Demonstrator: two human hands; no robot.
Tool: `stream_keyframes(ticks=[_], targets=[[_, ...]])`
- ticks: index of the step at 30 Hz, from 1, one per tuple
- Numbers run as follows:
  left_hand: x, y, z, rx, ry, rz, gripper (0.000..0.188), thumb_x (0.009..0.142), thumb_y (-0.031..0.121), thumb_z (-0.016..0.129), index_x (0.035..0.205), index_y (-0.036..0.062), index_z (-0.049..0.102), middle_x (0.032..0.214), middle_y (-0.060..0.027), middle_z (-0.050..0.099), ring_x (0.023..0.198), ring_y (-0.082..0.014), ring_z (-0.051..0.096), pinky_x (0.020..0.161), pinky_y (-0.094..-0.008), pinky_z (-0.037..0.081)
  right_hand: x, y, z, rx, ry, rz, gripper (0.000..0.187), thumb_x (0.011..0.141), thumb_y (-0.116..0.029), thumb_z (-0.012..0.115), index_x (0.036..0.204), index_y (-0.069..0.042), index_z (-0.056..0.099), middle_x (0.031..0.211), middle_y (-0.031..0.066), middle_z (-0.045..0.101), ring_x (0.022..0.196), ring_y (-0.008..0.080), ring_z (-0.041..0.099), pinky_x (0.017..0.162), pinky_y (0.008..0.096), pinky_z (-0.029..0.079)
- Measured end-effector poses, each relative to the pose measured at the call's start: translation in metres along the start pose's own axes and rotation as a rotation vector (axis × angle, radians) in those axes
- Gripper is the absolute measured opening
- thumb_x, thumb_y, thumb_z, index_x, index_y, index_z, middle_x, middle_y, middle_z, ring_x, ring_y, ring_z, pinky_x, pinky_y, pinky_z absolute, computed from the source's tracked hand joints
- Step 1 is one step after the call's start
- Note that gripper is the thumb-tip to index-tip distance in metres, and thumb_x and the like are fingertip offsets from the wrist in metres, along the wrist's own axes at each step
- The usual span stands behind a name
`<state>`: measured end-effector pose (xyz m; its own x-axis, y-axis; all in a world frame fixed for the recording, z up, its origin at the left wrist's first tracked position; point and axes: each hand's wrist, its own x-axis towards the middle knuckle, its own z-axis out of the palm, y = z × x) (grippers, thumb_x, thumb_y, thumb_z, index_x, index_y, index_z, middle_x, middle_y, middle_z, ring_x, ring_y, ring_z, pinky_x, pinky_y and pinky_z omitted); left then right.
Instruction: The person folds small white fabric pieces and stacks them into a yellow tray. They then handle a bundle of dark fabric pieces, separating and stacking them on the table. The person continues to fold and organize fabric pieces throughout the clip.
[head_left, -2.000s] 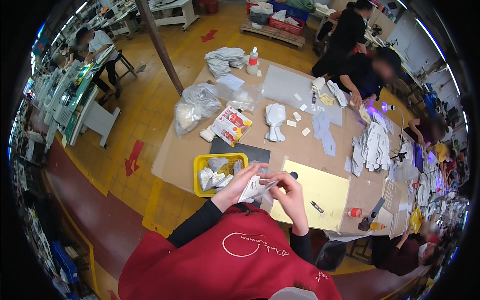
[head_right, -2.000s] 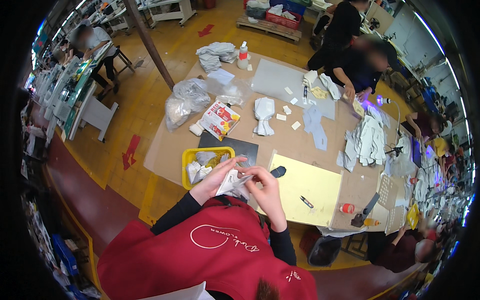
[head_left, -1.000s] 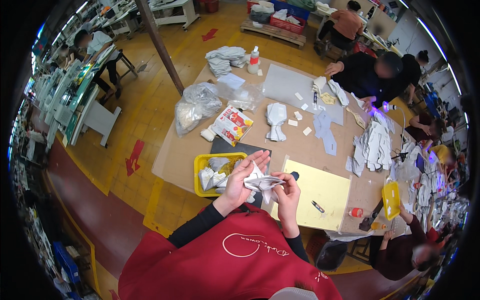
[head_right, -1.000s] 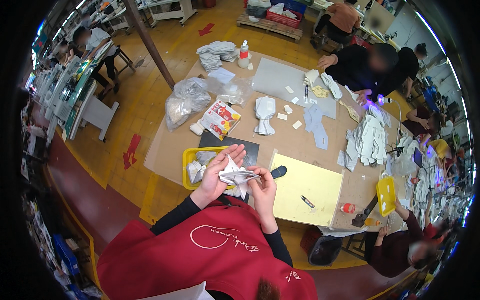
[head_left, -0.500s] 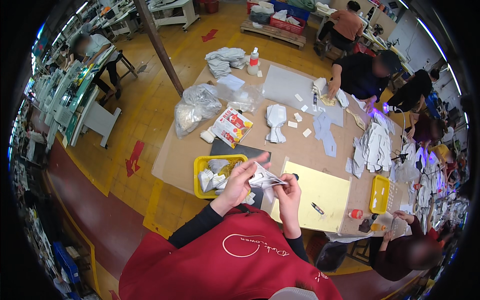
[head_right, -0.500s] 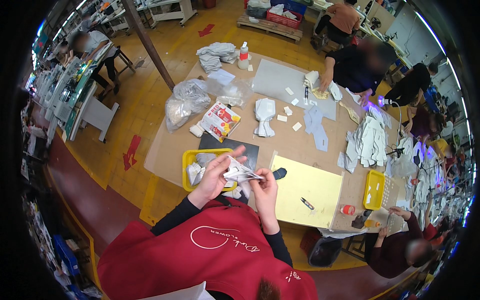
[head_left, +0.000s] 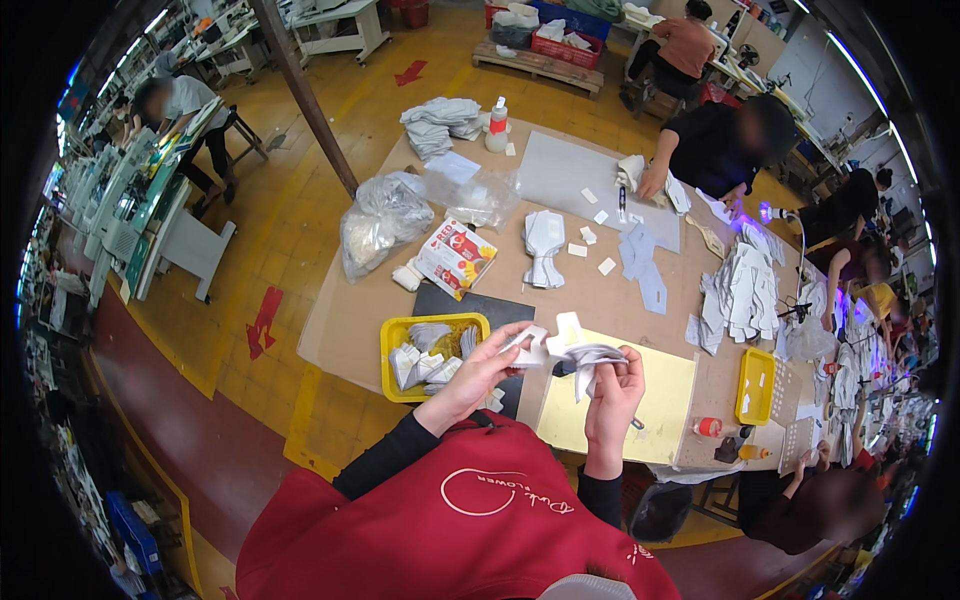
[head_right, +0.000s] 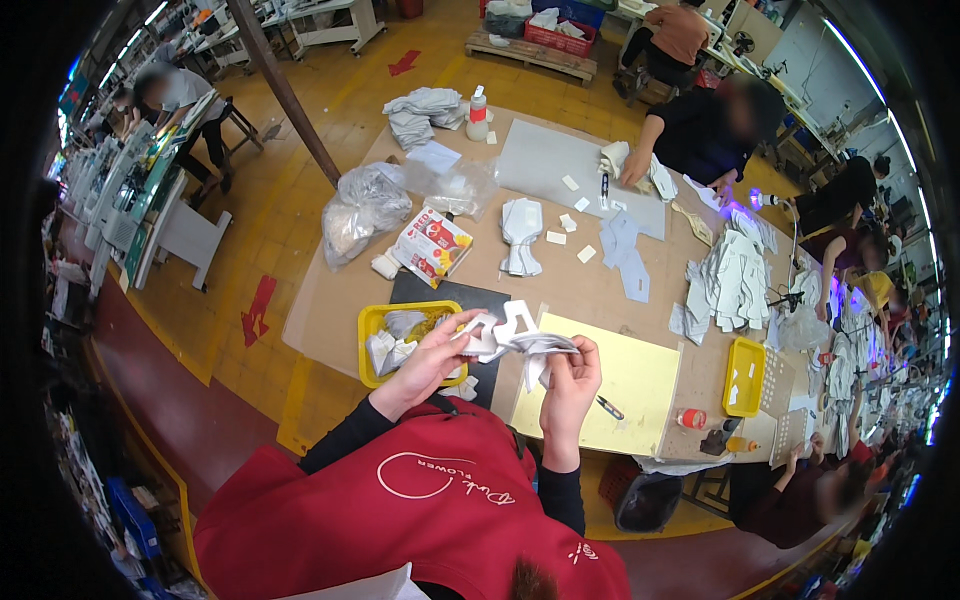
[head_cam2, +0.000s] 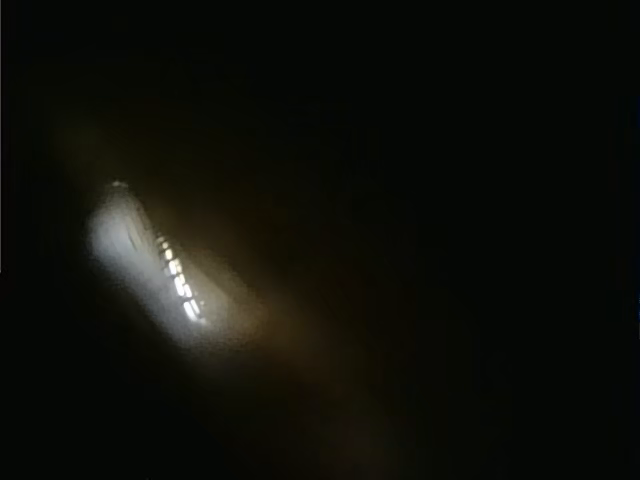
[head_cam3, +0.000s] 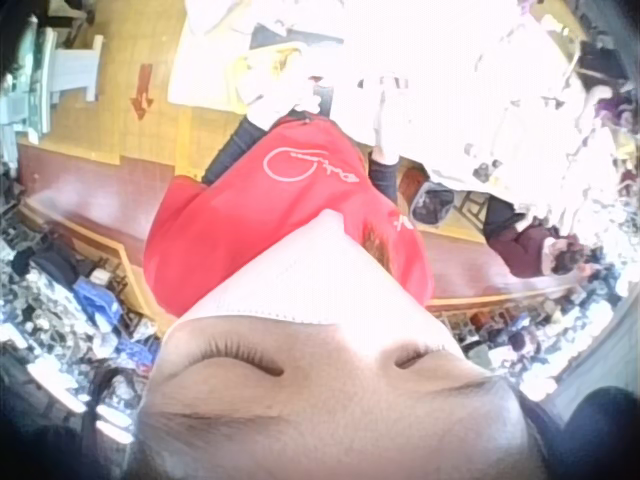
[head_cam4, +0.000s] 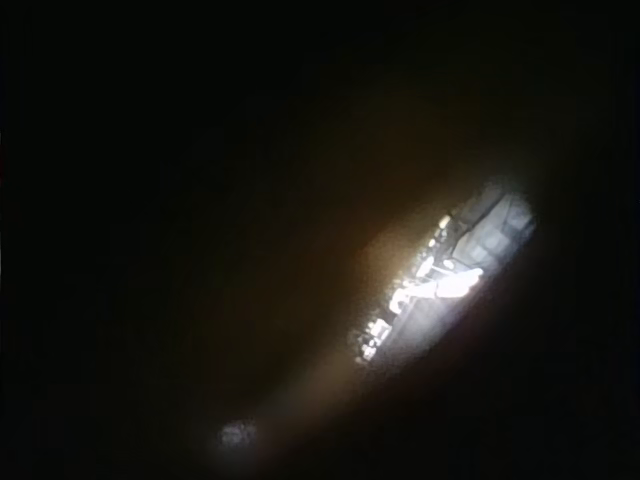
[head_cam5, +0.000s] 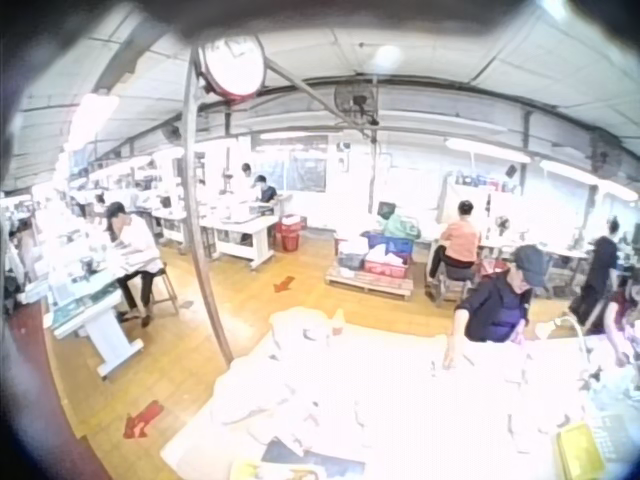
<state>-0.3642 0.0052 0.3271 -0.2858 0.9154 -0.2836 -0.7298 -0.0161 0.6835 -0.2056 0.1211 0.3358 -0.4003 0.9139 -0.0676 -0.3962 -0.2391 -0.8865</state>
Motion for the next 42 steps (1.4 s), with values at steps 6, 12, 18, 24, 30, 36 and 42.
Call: stream_keyframes(ticks=[6,12,18,24,30,36,42], targets=[[0.004,-0.003,-0.001,0.036,0.054,0.08,0.04,0.1,0.011,0.043,0.139,0.0037,0.034,0.132,-0.0097,0.048,0.119,-0.0184,0.052,0.101,-0.0323,0.045,-0.01,0.012,0.016,0.177,0.01,0.134,0.025,0.086,0.011,0.051,0.107,-0.003,0.048,0.098,0.0057,0.06,0.087,0.0096,0.058,0.077,0.0221,0.047],[0.004,-0.01,0.005,-0.162,0.016,0.113,0.038,0.101,0.013,0.043,0.137,0.0026,0.039,0.137,-0.0121,0.046,0.123,-0.021,0.05,0.103,-0.0339,0.043,-0.022,0.035,0.024,0.107,0.006,0.244,0.025,0.087,0.008,0.054,0.107,-0.005,0.048,0.095,0.0044,0.059,0.087,0.0081,0.057,0.076,0.0211,0.047],[-0.004,0.004,0.014,-0.198,-0.031,0.039,0.039,0.1,0.018,0.044,0.136,0.0018,0.04,0.136,-0.0118,0.048,0.122,-0.0204,0.051,0.102,-0.0343,0.043,-0.023,0.036,0.021,0.015,0.006,0.188,0.023,0.086,0.008,0.055,0.104,-0.004,0.05,0.093,0.0036,0.057,0.086,0.0082,0.056,0.077,0.0213,0.047],[-0.004,0.003,0.009,-0.087,0.05,-0.046,0.038,0.101,0.02,0.042,0.134,0.0006,0.042,0.132,-0.0118,0.054,0.122,-0.0204,0.052,0.103,-0.036,0.042,-0.024,0.032,0.018,-0.14,-0.016,0.088,0.02,0.085,0.009,0.055,0.102,-0.002,0.052,0.095,0.0039,0.058,0.088,0.0089,0.056,0.079,0.0219,0.045],[-0.003,0.002,0.004,-0.162,0.013,-0.009,0.035,0.102,0.02,0.04,0.131,-0.0005,0.043,0.134,-0.0136,0.052,0.121,-0.0225,0.053,0.102,-0.0369,0.043,-0.017,0.023,0.004,-0.005,0.042,0.026,0.023,0.086,0.009,0.053,0.107,-0.001,0.051,0.099,0.0058,0.059,0.091,0.0105,0.056,0.083,0.0235,0.045],[-0.004,0.004,-0.002,-0.13,0.046,-0.025,0.039,0.103,0.025,0.035,0.133,-0.0006,0.041,0.134,-0.015,0.052,0.121,-0.0248,0.053,0.101,-0.038,0.045,-0.003,0.005,-0.015,0.115,0.146,-0.029,0.026,0.087,0.009,0.05,0.111,0.0,0.049,0.106,0.0086,0.059,0.096,0.0131,0.057,0.087,0.0263,0.045],[-0.002,0.008,-0.004,-0.159,0.018,-0.065,0.048,0.105,0.034,0.027,0.136,0.0001,0.038,0.133,-0.0156,0.052,0.121,-0.025,0.054,0.1,-0.0379,0.046,-0.004,-0.001,-0.02,0.099,0.168,-0.038,0.027,0.086,0.009,0.052,0.111,0.0,0.049,0.104,0.0083,0.059,0.094,0.0129,0.057,0.085,0.026,0.045]])
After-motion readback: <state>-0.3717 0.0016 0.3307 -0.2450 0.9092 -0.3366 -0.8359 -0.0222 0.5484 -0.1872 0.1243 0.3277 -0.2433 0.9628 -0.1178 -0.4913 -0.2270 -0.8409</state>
